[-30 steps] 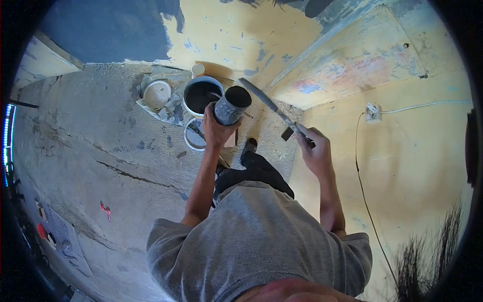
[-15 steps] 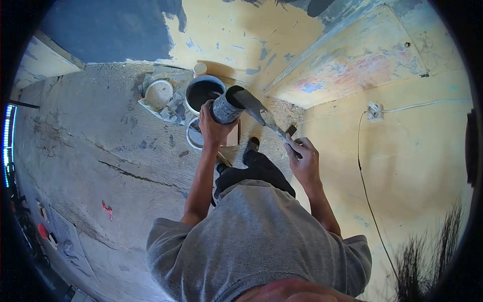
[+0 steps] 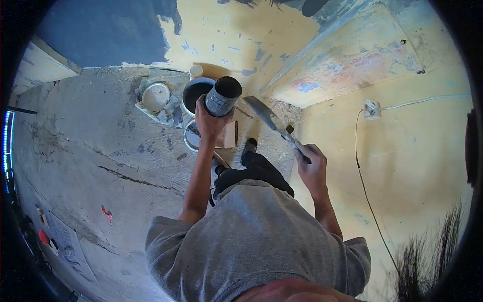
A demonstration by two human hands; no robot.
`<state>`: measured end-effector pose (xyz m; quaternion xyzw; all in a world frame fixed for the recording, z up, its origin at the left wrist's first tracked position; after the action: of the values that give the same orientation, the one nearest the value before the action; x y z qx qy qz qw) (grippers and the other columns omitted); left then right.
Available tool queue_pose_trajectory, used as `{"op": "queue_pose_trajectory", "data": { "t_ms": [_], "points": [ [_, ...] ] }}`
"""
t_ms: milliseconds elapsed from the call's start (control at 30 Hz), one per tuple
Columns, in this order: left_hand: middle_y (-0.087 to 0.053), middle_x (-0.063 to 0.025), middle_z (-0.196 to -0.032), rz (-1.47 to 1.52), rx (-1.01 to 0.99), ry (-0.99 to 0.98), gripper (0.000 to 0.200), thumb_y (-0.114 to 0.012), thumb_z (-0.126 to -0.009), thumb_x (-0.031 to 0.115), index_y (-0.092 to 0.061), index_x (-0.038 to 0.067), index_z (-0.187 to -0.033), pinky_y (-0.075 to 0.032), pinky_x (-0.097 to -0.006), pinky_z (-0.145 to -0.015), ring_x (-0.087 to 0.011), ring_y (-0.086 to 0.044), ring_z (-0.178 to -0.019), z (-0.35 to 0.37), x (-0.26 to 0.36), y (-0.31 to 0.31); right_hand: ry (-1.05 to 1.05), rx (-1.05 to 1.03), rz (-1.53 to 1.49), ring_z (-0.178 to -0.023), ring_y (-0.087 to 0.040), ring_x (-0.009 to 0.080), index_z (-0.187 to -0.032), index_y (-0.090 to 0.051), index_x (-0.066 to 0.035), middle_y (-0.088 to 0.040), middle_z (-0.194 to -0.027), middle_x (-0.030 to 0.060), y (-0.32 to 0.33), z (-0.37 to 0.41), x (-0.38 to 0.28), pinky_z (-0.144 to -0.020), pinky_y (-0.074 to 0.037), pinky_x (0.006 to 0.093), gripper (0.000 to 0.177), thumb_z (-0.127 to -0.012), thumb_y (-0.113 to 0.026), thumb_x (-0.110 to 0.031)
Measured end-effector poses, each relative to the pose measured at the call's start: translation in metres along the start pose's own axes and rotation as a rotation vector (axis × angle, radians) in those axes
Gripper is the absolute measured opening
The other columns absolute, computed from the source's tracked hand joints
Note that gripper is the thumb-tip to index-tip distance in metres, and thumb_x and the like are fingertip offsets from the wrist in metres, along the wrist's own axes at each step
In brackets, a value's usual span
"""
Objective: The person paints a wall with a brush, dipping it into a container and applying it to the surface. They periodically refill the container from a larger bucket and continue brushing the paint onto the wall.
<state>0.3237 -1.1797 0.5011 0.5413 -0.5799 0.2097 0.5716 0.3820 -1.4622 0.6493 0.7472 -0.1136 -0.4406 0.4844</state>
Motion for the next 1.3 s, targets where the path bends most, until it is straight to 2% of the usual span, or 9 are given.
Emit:
{"op": "queue_pose_trajectory", "data": {
  "t_ms": [200, 267, 533, 667, 833, 1033, 1167, 1233, 1300],
  "points": [
    [-0.059, -0.0217, -0.105, 0.094, 0.009, -0.063, 0.081, -0.088, -0.054, 0.031, -0.048, 0.0, -0.117, -0.047, -0.0452, -0.084, -0.0393, -0.059, -0.098, -0.01, -0.001, -0.001, -0.22, 0.063, -0.279, -0.057, -0.054, 0.0106, -0.113, -0.066, -0.001, -0.063, -0.071, 0.0091, -0.011, -0.013, 0.036, -0.051, -0.044, 0.0259, 0.028, -0.089, -0.065, -0.016],
    [-0.06, -0.0218, -0.105, 0.101, 0.01, -0.062, 0.081, -0.088, -0.054, 0.032, -0.048, 0.0, -0.117, -0.047, -0.045, -0.084, -0.0393, -0.059, -0.098, -0.011, 0.002, 0.001, -0.448, 0.055, -0.486, -0.052, -0.05, 0.0066, -0.112, -0.066, 0.0, -0.063, -0.07, 0.0047, -0.014, -0.02, 0.043, -0.046, -0.041, 0.0231, 0.029, -0.09, -0.065, -0.019],
    [-0.061, -0.0198, -0.11, 0.138, -0.016, -0.029, 0.085, -0.09, -0.053, 0.028, -0.048, 0.001, -0.121, -0.047, -0.0427, -0.089, -0.0331, -0.06, -0.101, -0.015, 0.002, -0.014, -0.581, 0.054, -0.691, -0.046, -0.047, 0.0061, -0.1, -0.065, 0.0, -0.058, -0.067, 0.0015, -0.041, -0.086, 0.085, -0.038, -0.037, 0.0238, 0.032, -0.091, -0.063, -0.031],
    [-0.061, -0.0186, -0.111, 0.171, -0.005, -0.003, 0.085, -0.09, -0.053, 0.027, -0.048, 0.0, -0.122, -0.046, -0.0426, -0.089, -0.0317, -0.06, -0.101, -0.021, 0.022, -0.027, -0.564, 0.104, -0.934, -0.041, -0.035, 0.0015, -0.09, -0.057, -0.005, -0.045, -0.062, -0.005, -0.042, -0.153, 0.084, -0.035, -0.024, 0.0197, 0.023, -0.094, -0.059, -0.027],
    [-0.06, -0.0183, -0.111, 0.135, 0.06, -0.062, 0.086, -0.09, -0.052, 0.028, -0.049, -0.001, -0.121, -0.045, -0.0425, -0.09, -0.0312, -0.059, -0.1, -0.036, 0.039, -0.054, -0.462, 0.135, -1.057, -0.043, -0.036, 0.0015, -0.092, -0.057, -0.004, -0.045, -0.063, -0.0049, -0.024, -0.263, 0.106, -0.035, -0.025, 0.0192, 0.024, -0.095, -0.057, -0.028],
    [-0.059, -0.0187, -0.111, 0.174, 0.171, -0.057, 0.088, -0.091, -0.05, 0.027, -0.049, -0.002, -0.121, -0.045, -0.0432, -0.09, -0.0323, -0.058, -0.101, -0.065, 0.056, -0.079, -0.014, 0.342, -1.059, -0.04, -0.041, 0.0036, -0.088, -0.053, -0.005, -0.047, -0.062, -0.0029, 0.053, -0.383, 0.066, -0.031, -0.027, 0.0227, 0.024, -0.097, -0.053, -0.027],
    [-0.059, -0.0181, -0.109, 0.013, 0.257, -0.038, 0.087, -0.091, -0.049, 0.026, -0.049, -0.002, -0.12, -0.046, -0.0426, -0.088, -0.0312, -0.059, -0.097, -0.07, 0.067, -0.079, 0.002, 0.321, -1.131, -0.038, -0.042, 0.0053, -0.088, -0.052, -0.005, -0.047, -0.061, -0.0014, 0.036, -0.43, 0.068, -0.03, -0.028, 0.0233, 0.023, -0.097, -0.054, -0.026],
    [-0.059, -0.0178, -0.107, 0.023, 0.26, -0.058, 0.087, -0.091, -0.049, 0.026, -0.049, -0.002, -0.12, -0.046, -0.042, -0.087, -0.0305, -0.059, -0.096, -0.072, 0.063, -0.079, -0.355, 0.246, -1.179, -0.038, -0.046, 0.0095, -0.097, -0.057, -0.003, -0.051, -0.061, 0.0017, -0.009, -0.447, 0.089, -0.031, -0.034, 0.026, 0.027, -0.096, -0.056, -0.03],
    [-0.059, -0.018, -0.108, 0.139, 0.185, -0.015, 0.087, -0.092, -0.049, 0.025, -0.049, -0.002, -0.12, -0.045, -0.0418, -0.088, -0.0298, -0.058, -0.098, -0.073, 0.062, -0.071, -0.491, 0.193, -1.169, -0.038, -0.047, 0.0097, -0.094, -0.057, -0.004, -0.052, -0.06, 0.0016, -0.051, -0.432, 0.104, -0.031, -0.034, 0.026, 0.026, -0.094, -0.057, -0.03]
  ]
}}
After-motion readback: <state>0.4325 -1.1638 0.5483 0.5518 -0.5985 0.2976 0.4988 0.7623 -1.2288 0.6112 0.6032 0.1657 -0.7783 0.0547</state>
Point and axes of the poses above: each hand's wrist, its own z-axis away from the middle knuckle, its own y-axis out of the back of the hand, x = y × z, the point moved 1 cm from there along -z, towards the middle knuckle
